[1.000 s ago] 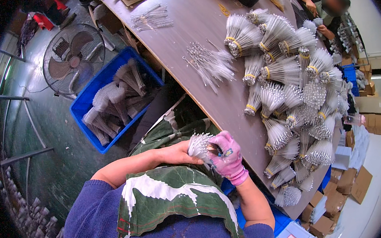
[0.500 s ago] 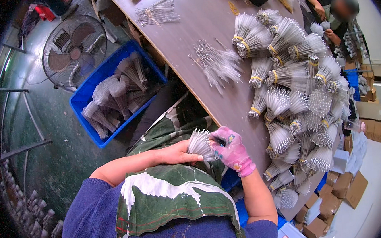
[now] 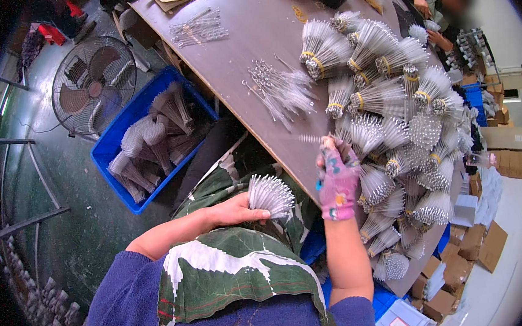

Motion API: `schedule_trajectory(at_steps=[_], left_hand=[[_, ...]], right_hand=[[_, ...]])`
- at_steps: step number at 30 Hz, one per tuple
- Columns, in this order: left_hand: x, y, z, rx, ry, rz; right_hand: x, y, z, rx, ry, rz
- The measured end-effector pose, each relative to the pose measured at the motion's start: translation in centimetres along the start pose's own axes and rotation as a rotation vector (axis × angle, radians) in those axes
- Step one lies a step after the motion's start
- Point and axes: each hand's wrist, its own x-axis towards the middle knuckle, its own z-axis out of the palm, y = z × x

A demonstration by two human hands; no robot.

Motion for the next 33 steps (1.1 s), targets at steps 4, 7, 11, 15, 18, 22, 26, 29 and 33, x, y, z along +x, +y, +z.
schedule_trajectory(at_steps=[4,7,11,15,18,22,26,29,33], left_hand=[[0.2,0.5,-0.1,-0.072,0.077,0.08],[0.4,0.1,-0.7,-0.025,0.044,0.122],[0.3,0.4,-1.1,-0.004,0.063,0.129],[0.4,0.7,-1.0,-0.003,0.078,0.168],[0.2,0.9,-1.0,0.023,0.093,0.181],[0.1,0.6,-0.8,-0.008,0.122,0.218],[0.9,-0.2,-1.0,0.061,0.096,0.26],[1.0,-0.3,-0.8,0.07,0.076,0.258],[1.1,-0.3,-0.4,0.066,0.072,0.273]], right_hand=[[4.2,0.7,2.6,0.27,0.128,0.028],[6.0,1.2,3.8,0.216,0.117,0.078],[5.8,2.5,2.8,0.136,0.039,0.014],[3.4,2.1,1.1,0.081,-0.046,-0.083],[0.3,1.0,-0.1,-0.081,-0.14,-0.074],[-3.8,1.8,-2.3,-0.224,-0.289,0.103],[-7.0,3.8,-3.7,-0.256,-0.502,0.024],[-8.5,3.8,-2.7,-0.229,-0.452,0.009],[-8.8,3.8,-2.6,-0.282,-0.389,0.0]])
